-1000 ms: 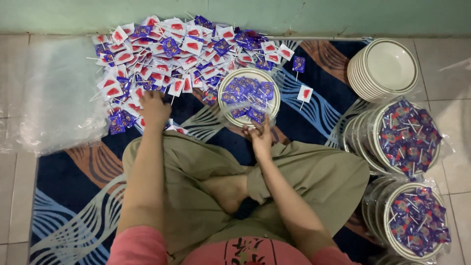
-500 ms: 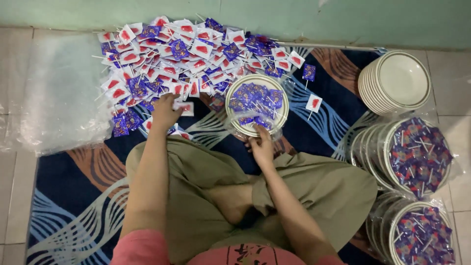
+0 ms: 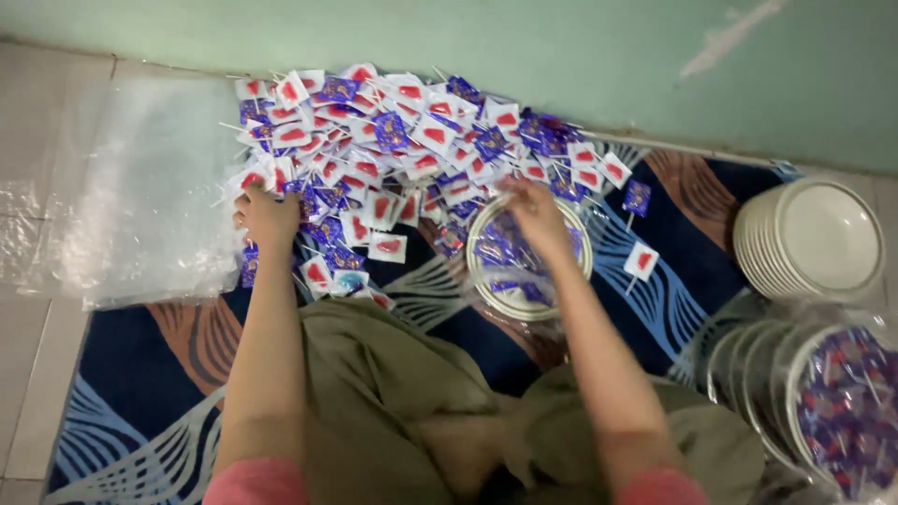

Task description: Picking up individual sachets from a pile and arranging them in a circular pattern on a plate for packaging.

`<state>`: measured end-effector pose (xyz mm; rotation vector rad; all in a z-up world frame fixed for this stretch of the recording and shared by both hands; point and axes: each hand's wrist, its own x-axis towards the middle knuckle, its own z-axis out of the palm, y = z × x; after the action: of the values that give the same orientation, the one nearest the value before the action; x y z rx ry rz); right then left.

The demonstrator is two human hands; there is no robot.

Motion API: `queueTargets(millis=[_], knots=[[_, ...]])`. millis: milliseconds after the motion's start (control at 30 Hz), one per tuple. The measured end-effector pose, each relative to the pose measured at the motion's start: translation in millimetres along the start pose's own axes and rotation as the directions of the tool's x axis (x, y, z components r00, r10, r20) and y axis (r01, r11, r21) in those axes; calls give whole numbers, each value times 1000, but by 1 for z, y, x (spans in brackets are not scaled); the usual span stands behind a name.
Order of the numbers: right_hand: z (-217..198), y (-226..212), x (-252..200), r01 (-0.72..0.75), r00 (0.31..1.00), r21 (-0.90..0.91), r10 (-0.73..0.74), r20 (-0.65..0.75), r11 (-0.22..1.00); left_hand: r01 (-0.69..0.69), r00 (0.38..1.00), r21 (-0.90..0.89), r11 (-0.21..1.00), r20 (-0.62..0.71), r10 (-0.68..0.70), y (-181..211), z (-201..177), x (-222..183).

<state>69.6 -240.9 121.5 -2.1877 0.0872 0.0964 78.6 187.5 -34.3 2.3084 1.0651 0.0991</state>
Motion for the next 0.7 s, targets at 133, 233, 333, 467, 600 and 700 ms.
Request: queueTargets(millis=[133,233,333,467,600,700], knots=[[32,131,158,-28,1000,-195,29,0,980,-123,983,7,992,-138,123,12,12,11],[36,166,222,-117,993,-392,106,-49,913,-101,993,16,995,-62,102,44,1,3],[35,150,222,54,998,-293,-49,26,954,-140,989,24,990,-41,141,49,-3,-3],[43,102,233,-84,993,-361,108,48,929,-231,972,50,972,-28,232,66,-6,21],[44,12,194,-186,962,-299,235,138,936,-268,959,-15,963,92,268,78,-19,24],[59,31,207,6,962,-436,113,248,900,-313,934,-72,947,158,321,85,-21,20]])
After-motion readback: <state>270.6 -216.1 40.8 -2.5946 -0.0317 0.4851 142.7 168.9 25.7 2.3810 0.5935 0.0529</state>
